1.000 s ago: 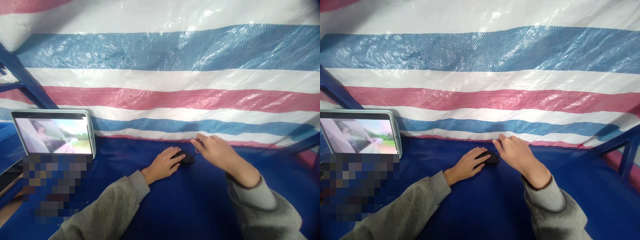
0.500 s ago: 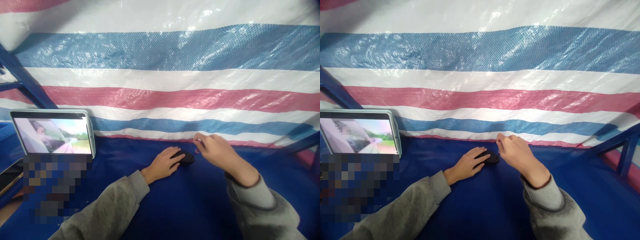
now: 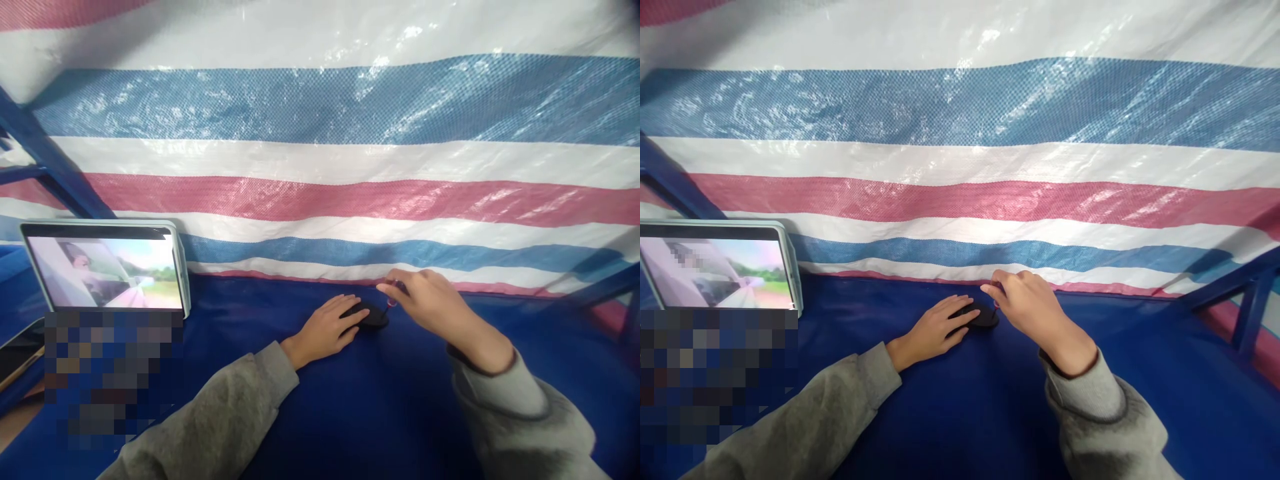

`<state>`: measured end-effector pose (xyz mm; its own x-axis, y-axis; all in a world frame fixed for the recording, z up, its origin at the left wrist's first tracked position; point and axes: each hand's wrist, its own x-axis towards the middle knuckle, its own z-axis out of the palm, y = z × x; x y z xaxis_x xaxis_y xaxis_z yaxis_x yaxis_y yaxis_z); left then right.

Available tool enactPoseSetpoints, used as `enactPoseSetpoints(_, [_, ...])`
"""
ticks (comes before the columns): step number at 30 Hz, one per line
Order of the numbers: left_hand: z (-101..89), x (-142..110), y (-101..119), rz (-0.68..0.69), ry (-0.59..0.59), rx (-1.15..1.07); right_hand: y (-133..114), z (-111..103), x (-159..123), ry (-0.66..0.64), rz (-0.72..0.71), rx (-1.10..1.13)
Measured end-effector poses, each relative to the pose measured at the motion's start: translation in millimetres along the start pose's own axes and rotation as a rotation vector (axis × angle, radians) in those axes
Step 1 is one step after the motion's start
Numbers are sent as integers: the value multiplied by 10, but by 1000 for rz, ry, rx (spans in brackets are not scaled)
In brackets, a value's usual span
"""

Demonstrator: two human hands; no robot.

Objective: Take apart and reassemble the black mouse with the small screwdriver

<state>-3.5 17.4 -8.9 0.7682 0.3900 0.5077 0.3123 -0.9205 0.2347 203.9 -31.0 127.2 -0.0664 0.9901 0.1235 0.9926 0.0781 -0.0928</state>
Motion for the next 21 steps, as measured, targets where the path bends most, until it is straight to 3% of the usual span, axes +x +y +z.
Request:
enactPoseSetpoints(9, [10, -9, 3, -1, 5, -8, 10, 48, 19, 36, 17, -74])
enactPoseSetpoints(21, [-7, -4, 6, -3, 4, -1, -57, -42, 10, -72, 92, -64])
